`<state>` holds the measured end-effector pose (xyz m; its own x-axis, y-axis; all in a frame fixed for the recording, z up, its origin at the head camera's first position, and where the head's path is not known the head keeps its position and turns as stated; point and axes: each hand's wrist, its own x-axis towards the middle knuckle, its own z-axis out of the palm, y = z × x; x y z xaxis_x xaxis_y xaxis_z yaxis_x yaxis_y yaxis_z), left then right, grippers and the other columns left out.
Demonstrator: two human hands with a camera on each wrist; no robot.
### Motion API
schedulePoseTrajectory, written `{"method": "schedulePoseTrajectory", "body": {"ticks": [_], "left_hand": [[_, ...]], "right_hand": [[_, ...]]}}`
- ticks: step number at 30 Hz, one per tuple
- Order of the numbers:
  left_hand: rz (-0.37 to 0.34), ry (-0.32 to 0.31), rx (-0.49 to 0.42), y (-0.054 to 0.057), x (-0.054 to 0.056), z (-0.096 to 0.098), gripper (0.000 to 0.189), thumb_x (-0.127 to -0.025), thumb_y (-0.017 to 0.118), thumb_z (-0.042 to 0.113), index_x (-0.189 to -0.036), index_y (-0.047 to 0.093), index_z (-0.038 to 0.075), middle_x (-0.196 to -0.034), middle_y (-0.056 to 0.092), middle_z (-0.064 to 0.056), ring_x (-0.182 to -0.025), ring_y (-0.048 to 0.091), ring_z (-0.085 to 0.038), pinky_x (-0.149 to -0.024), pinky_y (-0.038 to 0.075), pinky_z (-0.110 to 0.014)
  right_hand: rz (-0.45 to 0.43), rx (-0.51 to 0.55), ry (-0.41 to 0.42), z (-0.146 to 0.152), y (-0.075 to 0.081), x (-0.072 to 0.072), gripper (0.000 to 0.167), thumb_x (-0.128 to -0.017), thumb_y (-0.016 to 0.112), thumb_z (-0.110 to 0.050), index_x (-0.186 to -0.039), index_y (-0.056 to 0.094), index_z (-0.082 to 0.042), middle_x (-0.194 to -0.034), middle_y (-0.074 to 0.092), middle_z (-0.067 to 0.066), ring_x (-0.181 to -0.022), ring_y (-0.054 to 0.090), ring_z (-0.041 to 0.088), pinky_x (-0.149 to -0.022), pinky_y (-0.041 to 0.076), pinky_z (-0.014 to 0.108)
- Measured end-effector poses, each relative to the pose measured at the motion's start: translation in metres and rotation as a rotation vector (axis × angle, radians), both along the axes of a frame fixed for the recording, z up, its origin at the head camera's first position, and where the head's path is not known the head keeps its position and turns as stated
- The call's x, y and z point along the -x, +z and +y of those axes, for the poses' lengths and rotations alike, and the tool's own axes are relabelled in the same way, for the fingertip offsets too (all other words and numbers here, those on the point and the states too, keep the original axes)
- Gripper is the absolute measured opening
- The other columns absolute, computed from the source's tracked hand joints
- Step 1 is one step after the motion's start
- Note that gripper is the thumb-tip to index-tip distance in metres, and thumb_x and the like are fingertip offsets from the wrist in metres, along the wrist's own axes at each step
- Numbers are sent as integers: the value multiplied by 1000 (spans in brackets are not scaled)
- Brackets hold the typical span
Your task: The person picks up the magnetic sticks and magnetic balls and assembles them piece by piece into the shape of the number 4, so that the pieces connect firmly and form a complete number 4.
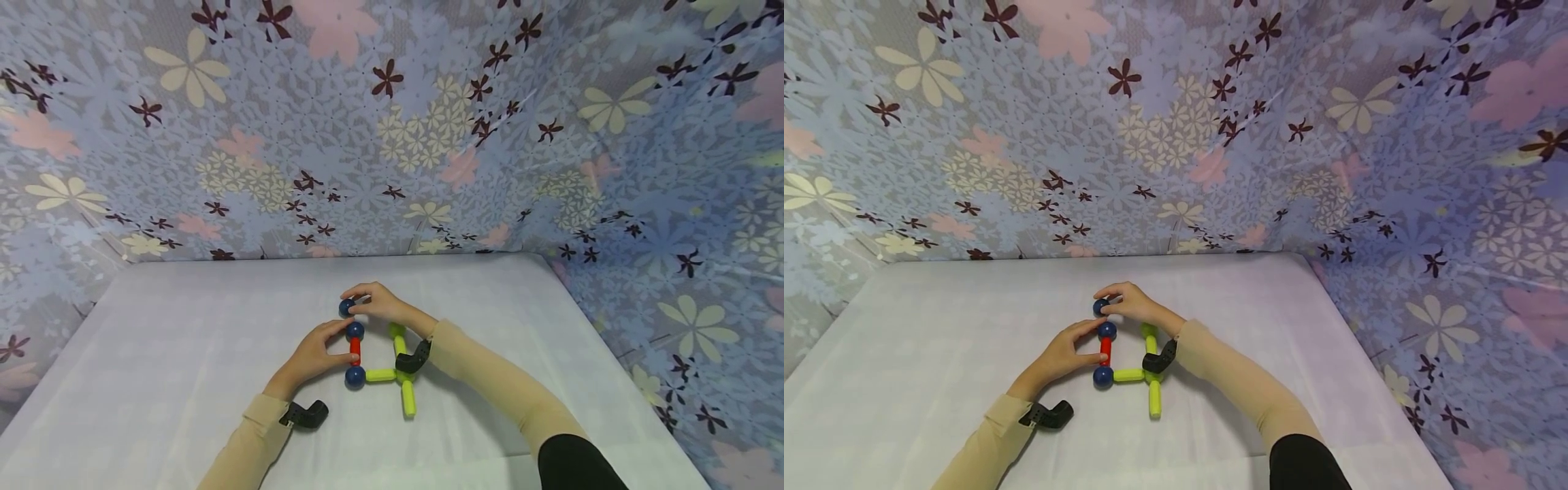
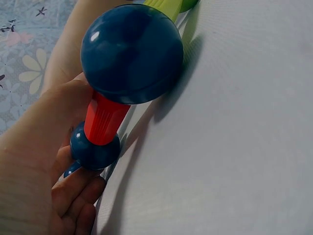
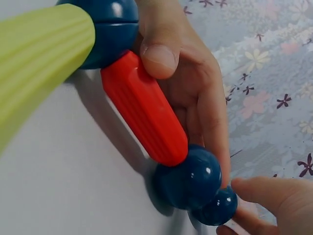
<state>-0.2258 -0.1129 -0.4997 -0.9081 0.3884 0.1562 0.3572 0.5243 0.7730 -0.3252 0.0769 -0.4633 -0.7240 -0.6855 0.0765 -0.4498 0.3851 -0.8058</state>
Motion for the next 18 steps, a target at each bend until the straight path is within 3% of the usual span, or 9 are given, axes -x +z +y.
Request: {"method": "schedulePoseTrajectory", "body": {"ticks": [7,18], "left_hand": [[1,0,-15,-1,0,1,75,-77,78,35,-141,47,13,-143,48,-17,-135,42,-37,-112,32,-57],[-1,0,-14,1,-2,2,74,-77,79,33,-141,48,12,-142,50,-16,-134,43,-37,-111,34,-56]], "right_hand": [[-31,7,17,-2,-7,1,34,-87,64,0,-121,61,5,-124,62,22,-111,62,30,-91,55,28],[-46,-52,-44,-4,-6,-1,35,-85,67,-1,-119,62,1,-122,63,18,-110,61,28,-95,53,31]]}}
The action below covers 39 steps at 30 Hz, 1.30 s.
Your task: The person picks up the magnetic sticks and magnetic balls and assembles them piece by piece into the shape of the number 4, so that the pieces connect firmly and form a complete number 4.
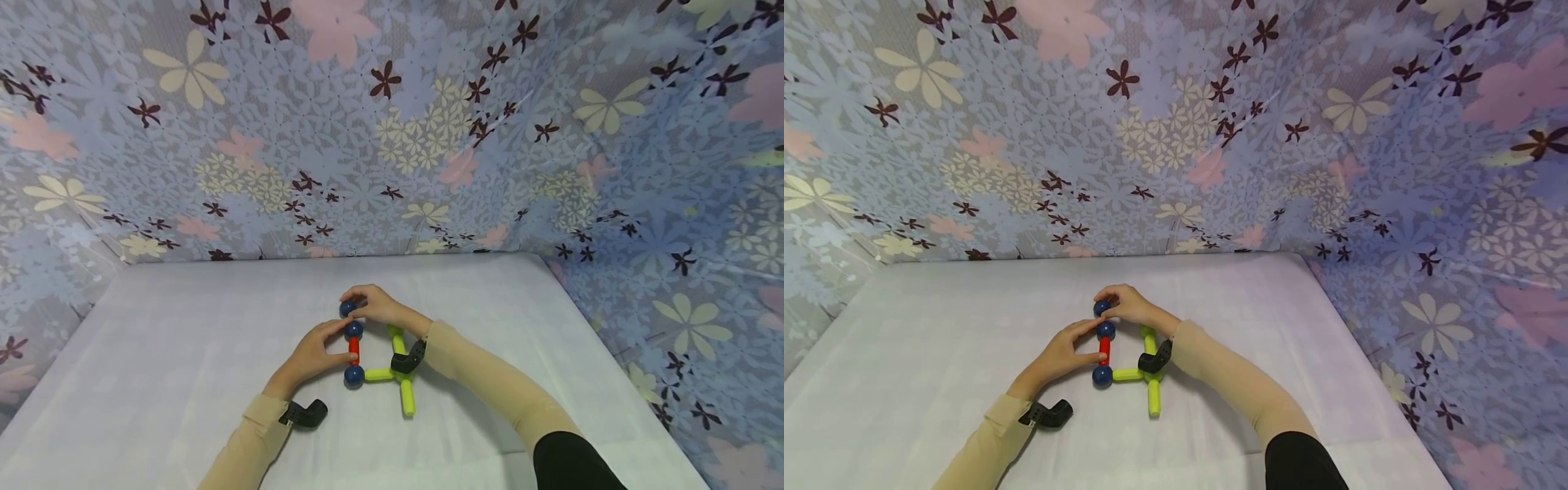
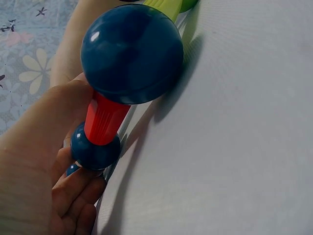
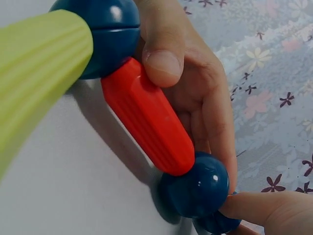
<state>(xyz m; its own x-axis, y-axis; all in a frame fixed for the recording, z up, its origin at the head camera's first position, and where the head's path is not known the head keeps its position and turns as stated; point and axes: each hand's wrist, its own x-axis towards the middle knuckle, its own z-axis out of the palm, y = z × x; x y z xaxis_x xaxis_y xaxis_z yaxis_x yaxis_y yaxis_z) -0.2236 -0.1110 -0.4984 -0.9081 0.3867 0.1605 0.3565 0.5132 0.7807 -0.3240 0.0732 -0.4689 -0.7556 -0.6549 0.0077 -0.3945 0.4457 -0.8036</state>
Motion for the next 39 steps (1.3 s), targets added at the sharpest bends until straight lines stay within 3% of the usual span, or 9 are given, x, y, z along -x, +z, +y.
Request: {"method": "schedulePoseTrajectory", "body": {"ticks": [13,25,39], "left_hand": [[-23,11,6,1,0,2,73,-77,79,36,-140,49,12,-143,49,-14,-134,43,-35,-112,33,-55],[14,7,13,-1,2,0,73,-76,79,36,-139,50,13,-141,52,-13,-132,45,-35,-111,34,-55],[16,3,8,0,1,-1,73,-75,80,34,-139,50,12,-142,52,-13,-134,44,-35,-112,33,-55]], "right_hand": [[45,71,-120,25,11,-7,38,-85,70,-10,-121,62,0,-118,66,14,-107,61,25,-91,53,33],[16,189,-194,59,24,-46,39,-86,69,-12,-120,60,4,-115,65,17,-105,60,24,-91,51,34],[-16,269,-218,80,19,-78,38,-84,70,-6,-119,60,6,-117,63,21,-98,58,15,-87,52,26]]}}
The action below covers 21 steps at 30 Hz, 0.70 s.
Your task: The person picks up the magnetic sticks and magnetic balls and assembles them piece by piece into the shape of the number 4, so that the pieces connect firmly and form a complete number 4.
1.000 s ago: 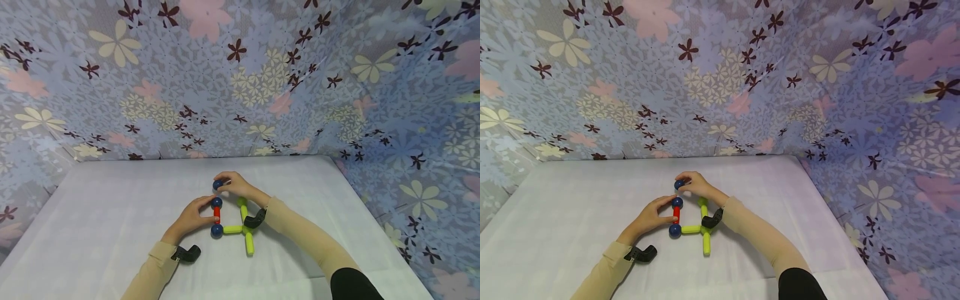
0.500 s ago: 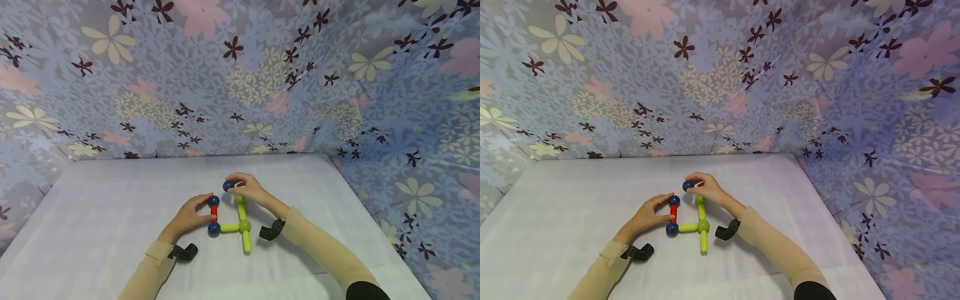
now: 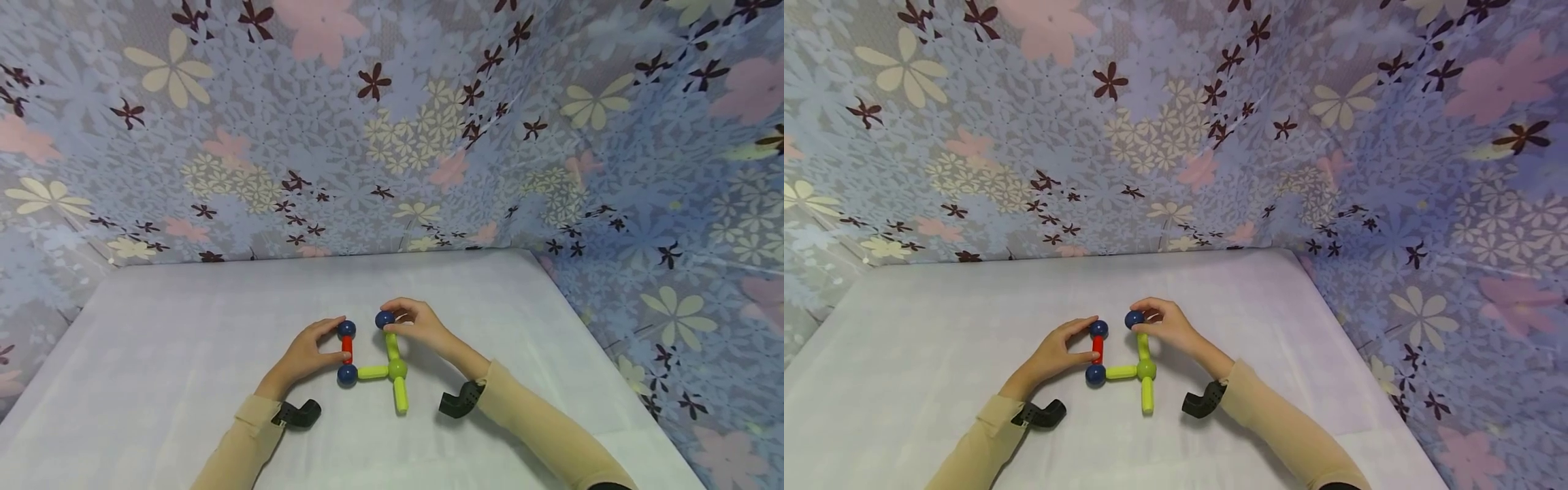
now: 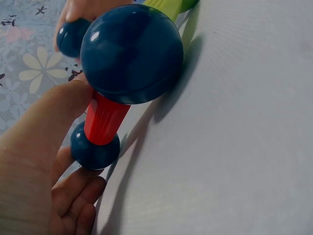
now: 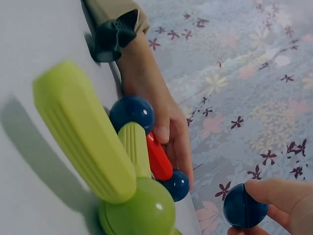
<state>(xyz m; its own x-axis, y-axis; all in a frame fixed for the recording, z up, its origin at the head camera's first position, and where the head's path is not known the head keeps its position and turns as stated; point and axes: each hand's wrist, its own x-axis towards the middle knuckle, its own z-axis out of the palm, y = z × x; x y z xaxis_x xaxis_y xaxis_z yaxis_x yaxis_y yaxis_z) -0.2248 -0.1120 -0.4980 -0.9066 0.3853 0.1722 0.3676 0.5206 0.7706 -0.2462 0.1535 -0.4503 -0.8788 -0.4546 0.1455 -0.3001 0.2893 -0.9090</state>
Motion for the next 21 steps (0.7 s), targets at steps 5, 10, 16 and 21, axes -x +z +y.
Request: {"method": "schedulePoseTrajectory", "body": {"ticks": [5,10,16,21], "left_hand": [[13,-2,0,-2,0,1,72,-76,79,34,-139,50,12,-141,52,-14,-133,44,-36,-112,33,-55],[8,2,-2,-3,1,1,72,-76,79,34,-138,51,12,-141,52,-15,-132,45,-36,-112,33,-55],[-1,1,10,-4,0,2,73,-76,79,35,-139,50,12,-142,51,-14,-134,44,-36,-112,33,-55],[14,-4,2,-1,0,1,72,-76,79,34,-139,50,11,-141,51,-16,-133,44,-37,-111,33,-56]], "right_hand": [[12,20,-1,4,3,-13,38,-84,69,-7,-119,60,6,-117,63,20,-97,59,14,-87,52,24],[20,27,5,9,3,-25,37,-84,70,-7,-118,61,4,-117,63,20,-95,58,9,-86,52,23],[44,43,10,13,1,-43,36,-82,71,-4,-115,61,7,-113,64,23,-93,58,1,-83,53,22],[85,27,14,12,0,-59,34,-80,73,-4,-110,62,6,-106,66,21,-88,58,-1,-79,54,23]]}}
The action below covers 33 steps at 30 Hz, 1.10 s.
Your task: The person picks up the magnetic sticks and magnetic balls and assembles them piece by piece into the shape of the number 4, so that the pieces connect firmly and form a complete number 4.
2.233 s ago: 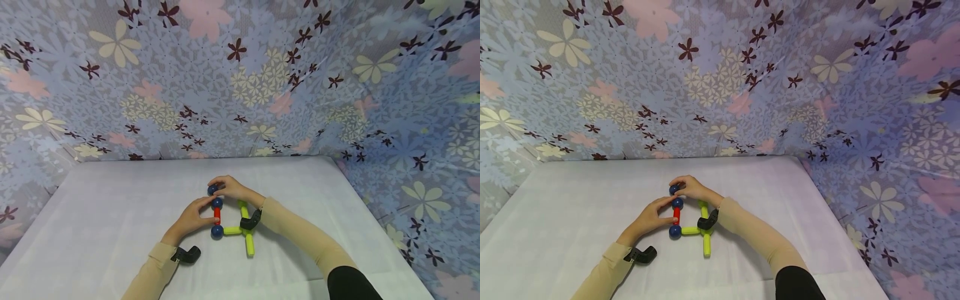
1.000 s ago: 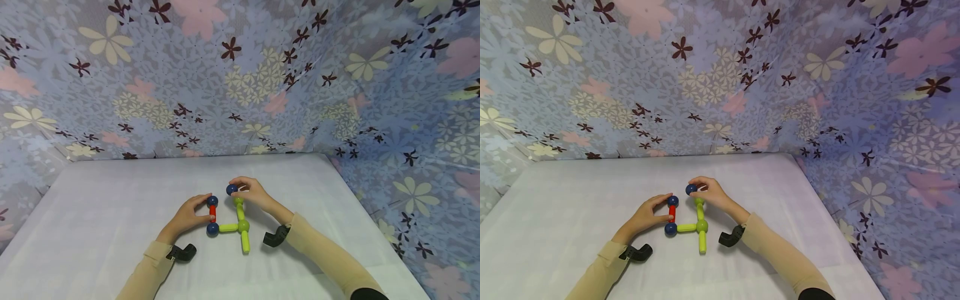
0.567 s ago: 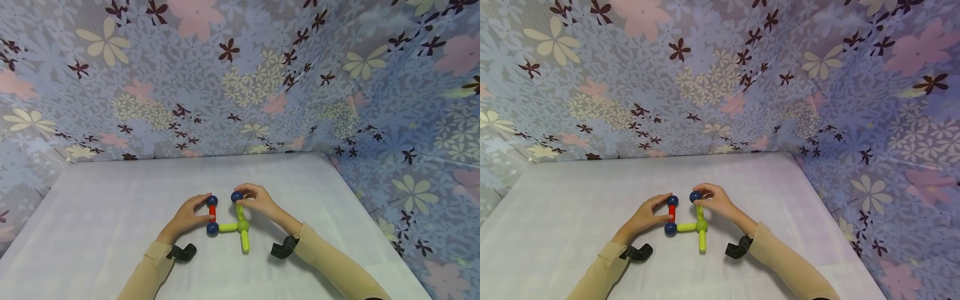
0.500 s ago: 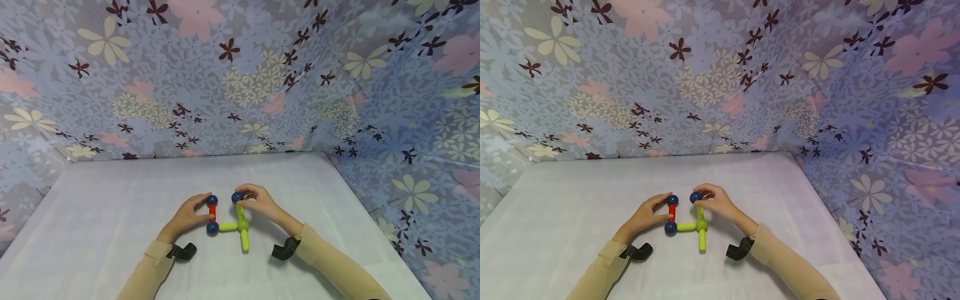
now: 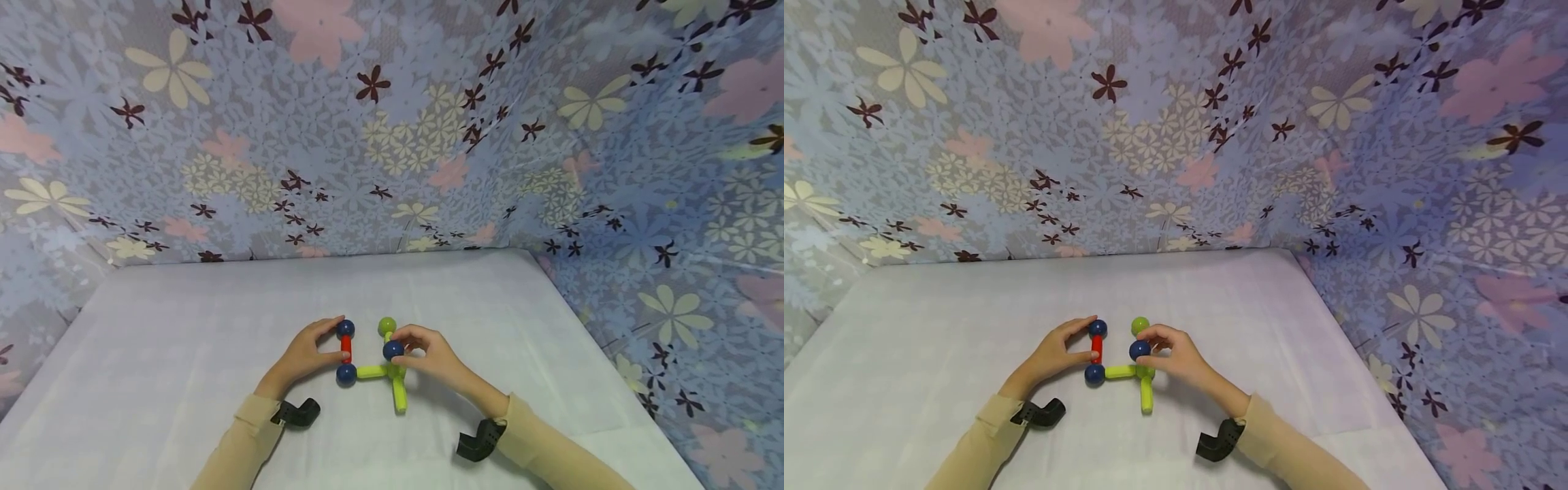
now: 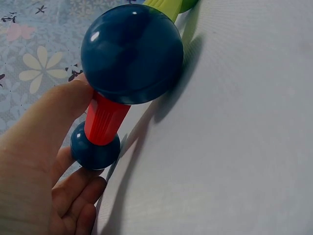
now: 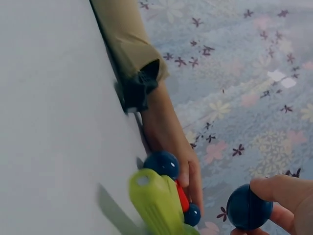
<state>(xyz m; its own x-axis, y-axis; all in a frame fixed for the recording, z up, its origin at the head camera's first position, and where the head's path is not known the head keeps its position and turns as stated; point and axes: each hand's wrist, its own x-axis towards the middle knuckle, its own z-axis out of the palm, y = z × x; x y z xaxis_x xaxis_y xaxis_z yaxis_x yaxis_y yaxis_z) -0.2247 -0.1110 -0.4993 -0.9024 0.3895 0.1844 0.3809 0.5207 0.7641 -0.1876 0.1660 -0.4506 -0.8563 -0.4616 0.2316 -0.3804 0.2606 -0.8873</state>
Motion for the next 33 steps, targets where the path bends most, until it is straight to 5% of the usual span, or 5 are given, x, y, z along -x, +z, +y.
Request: {"method": "schedulePoseTrajectory", "body": {"ticks": [21,33], "left_hand": [[-47,26,12,1,1,0,74,-76,79,37,-140,49,14,-143,49,-14,-135,42,-36,-113,31,-56],[-86,32,-1,0,-2,2,74,-76,79,38,-140,49,16,-144,49,-12,-137,41,-34,-114,30,-55]], "right_hand": [[119,-19,13,1,-16,-52,28,-78,78,-10,-102,64,-10,-90,66,8,-80,56,11,-71,51,28],[154,-13,42,4,-25,-78,28,-78,77,-13,-101,62,-14,-89,64,3,-79,54,5,-67,51,25]]}}
